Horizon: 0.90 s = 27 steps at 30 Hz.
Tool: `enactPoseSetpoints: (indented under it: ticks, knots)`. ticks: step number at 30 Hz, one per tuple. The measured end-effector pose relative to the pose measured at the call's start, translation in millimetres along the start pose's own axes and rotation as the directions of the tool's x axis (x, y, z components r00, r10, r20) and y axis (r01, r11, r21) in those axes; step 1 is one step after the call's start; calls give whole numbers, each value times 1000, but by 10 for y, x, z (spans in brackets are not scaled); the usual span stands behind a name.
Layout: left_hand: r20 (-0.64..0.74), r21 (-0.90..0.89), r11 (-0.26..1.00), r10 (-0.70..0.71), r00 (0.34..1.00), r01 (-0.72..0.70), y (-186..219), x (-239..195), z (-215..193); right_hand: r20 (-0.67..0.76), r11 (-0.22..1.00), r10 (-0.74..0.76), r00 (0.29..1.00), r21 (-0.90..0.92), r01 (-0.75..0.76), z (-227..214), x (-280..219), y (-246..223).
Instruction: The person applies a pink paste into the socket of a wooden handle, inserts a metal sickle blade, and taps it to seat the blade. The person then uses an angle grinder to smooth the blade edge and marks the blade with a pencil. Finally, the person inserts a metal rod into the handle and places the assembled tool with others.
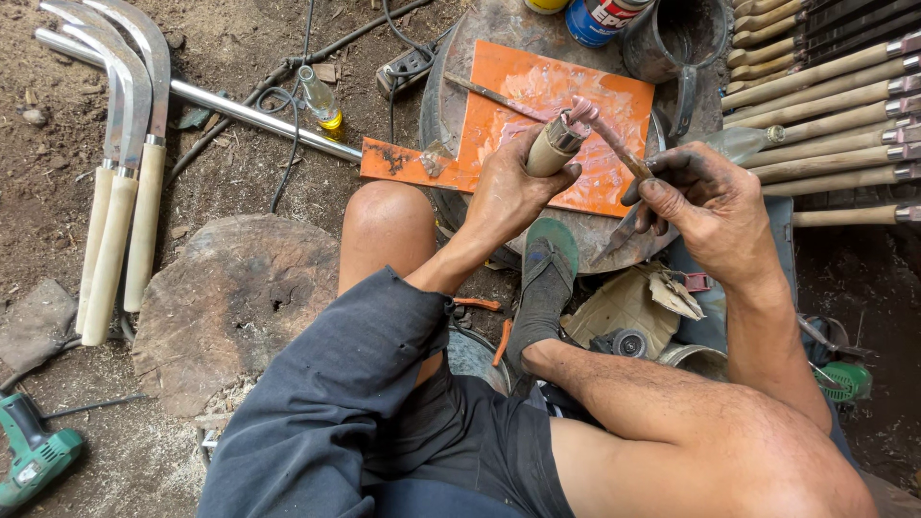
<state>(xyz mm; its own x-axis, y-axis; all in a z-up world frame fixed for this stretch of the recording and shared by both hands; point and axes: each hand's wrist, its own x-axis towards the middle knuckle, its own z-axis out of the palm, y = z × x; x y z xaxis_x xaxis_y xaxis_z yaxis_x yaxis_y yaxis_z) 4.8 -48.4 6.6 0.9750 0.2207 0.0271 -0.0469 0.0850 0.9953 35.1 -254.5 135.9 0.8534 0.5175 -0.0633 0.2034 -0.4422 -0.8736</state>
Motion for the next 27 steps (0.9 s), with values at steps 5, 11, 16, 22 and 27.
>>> enactPoseSetpoints:
  ticks: [5, 11, 16, 22, 27]
  knots:
    - [9, -15, 1000, 2, 1000, -2, 11, -7, -2, 6, 1000, 0, 1000, -1, 0, 8, -13, 0]
    - [5, -15, 1000, 0, 1000, 0, 9, -8, 2, -11, 999, 11, 1000, -35, -11, 47, -31, 39]
    - [-22, 27, 999, 19, 1000, -18, 4, -23, -3, -96, 930, -118, 988, -359, 77, 91, -119, -8]
    - [-32, 22, 1000, -10, 999, 10, -6, -29, -7, 26, 647, -366, 930, -712, 274, 21, -209, -297]
    - [-37, 32, 997, 66, 997, -65, -24, -27, 9, 106, 419, -393, 914, -864, 280, 4, -228, -680]
